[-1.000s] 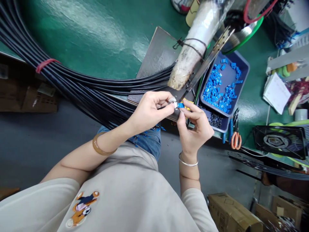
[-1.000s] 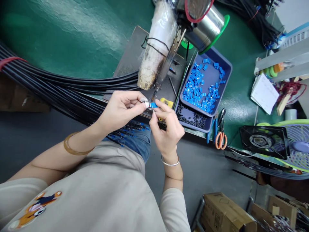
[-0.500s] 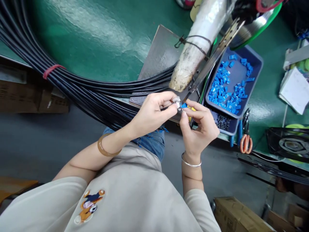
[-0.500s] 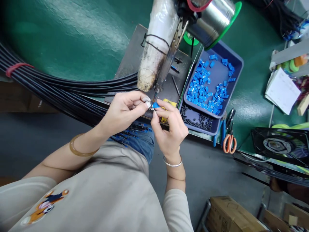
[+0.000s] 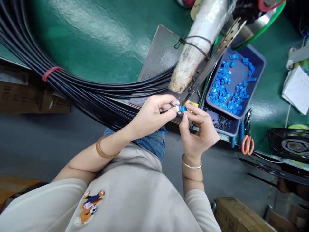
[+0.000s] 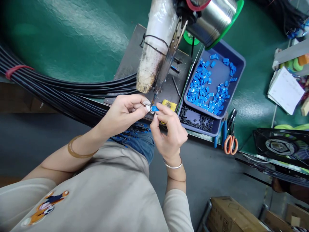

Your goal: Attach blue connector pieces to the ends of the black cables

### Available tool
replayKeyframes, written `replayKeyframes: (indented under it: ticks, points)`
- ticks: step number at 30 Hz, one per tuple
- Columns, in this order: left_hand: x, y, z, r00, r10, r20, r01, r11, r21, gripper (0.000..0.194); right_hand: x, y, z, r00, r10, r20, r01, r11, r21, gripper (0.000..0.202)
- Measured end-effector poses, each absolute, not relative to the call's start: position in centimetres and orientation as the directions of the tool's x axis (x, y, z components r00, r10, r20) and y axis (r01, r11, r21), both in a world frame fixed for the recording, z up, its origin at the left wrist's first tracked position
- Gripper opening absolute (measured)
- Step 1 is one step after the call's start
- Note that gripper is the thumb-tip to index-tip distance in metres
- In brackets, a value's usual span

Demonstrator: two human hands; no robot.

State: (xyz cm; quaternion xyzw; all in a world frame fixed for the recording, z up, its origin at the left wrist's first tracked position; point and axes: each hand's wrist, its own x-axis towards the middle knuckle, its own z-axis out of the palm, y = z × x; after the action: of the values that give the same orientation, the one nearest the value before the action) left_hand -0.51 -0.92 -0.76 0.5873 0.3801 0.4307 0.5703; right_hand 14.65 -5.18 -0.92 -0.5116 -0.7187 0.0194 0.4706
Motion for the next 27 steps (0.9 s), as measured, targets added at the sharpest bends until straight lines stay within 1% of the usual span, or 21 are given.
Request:
replayKeyframes:
  ticks: [2,6,8,16,22,27]
  points:
    - [-0.6,-1.0,-0.7,0.344,0.938,0.046,-0.051,-0.03,0.998,0.016,14.7,-5.2,-0.8,-0.012,0.769,0.639,0.711,0.456,-0.535,0.017]
    - [-0.8,-1.1,-0.4,0.362,0.932,-0.016,-0.086,0.051,0.995,0.017,14.8,-5.4,-0.4,0.024,0.853,0.522,0.654,0.381,-0.653,0.012]
    - [-0.9,-1.1,-0.4,0.371,0.928,-0.03,-0.098,0.071,0.993,0.018,14.8,-5.4,-0.2,0.023,0.873,0.488,0.639,0.362,-0.678,0.012]
    - [-0.9,-0.8,-0.7,0.38,0.924,-0.033,-0.126,0.087,0.988,0.014,14.9,-5.3,0.2,-0.021,0.853,0.521,0.676,0.396,-0.621,0.009]
    - [-0.5,-0.3,-0.6,0.364,0.931,-0.041,-0.166,0.109,0.98,0.013,14.9,-4.8,0.2,-0.021,0.862,0.506,0.674,0.385,-0.63,0.008]
    - [-0.3,-0.1,0.1,0.36,0.93,-0.069,-0.179,0.141,0.974,0.011,14.8,-4.5,0.5,-0.03,0.845,0.534,0.676,0.411,-0.612,0.009]
